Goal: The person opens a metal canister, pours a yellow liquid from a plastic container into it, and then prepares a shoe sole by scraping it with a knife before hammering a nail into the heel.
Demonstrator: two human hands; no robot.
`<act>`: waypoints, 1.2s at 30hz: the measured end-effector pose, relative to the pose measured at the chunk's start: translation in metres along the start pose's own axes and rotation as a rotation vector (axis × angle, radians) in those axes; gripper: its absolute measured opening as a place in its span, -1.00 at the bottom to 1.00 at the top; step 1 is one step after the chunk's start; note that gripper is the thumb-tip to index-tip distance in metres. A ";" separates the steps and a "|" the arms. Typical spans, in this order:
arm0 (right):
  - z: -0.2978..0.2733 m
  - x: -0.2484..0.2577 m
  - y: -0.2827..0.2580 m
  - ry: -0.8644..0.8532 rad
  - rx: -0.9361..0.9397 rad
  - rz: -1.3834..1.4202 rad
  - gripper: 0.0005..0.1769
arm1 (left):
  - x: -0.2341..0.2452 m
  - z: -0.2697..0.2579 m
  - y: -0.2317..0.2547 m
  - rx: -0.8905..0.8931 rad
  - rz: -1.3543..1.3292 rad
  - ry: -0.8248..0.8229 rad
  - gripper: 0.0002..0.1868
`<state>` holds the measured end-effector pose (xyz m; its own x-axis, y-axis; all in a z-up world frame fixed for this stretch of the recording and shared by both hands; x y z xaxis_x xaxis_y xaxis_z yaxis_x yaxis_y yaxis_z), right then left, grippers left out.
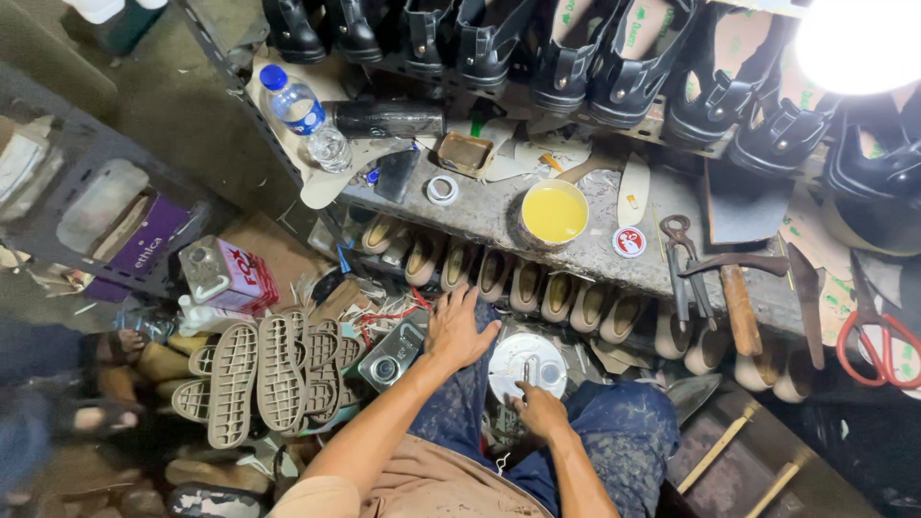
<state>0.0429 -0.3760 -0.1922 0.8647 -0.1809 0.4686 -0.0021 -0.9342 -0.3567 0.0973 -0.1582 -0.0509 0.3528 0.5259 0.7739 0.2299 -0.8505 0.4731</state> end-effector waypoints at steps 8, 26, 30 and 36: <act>-0.002 0.001 -0.005 -0.021 -0.005 0.030 -0.43 | 0.007 -0.004 0.000 -0.018 -0.067 0.030 -0.32; 0.000 0.000 -0.004 -0.043 -0.002 0.014 -0.43 | 0.000 0.001 -0.006 0.019 -0.109 0.045 -0.34; 0.002 0.000 -0.004 -0.054 -0.018 0.012 -0.43 | 0.000 0.000 -0.007 0.005 -0.121 0.059 -0.33; 0.003 -0.001 -0.002 -0.054 -0.022 0.006 -0.44 | 0.004 -0.002 -0.003 0.013 -0.142 0.016 -0.34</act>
<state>0.0437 -0.3730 -0.1944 0.8904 -0.1704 0.4220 -0.0182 -0.9398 -0.3411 0.0964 -0.1533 -0.0485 0.3019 0.6404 0.7062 0.2885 -0.7674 0.5725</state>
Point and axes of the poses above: each hand's wrist, its own z-axis towards the middle knuckle, its own x-axis out of the back of the hand, y = z × x, the point moved 1 cm from there along z, towards the middle knuckle, and after that the axes turned 11 degrees about -y, right-handed, at the moved point
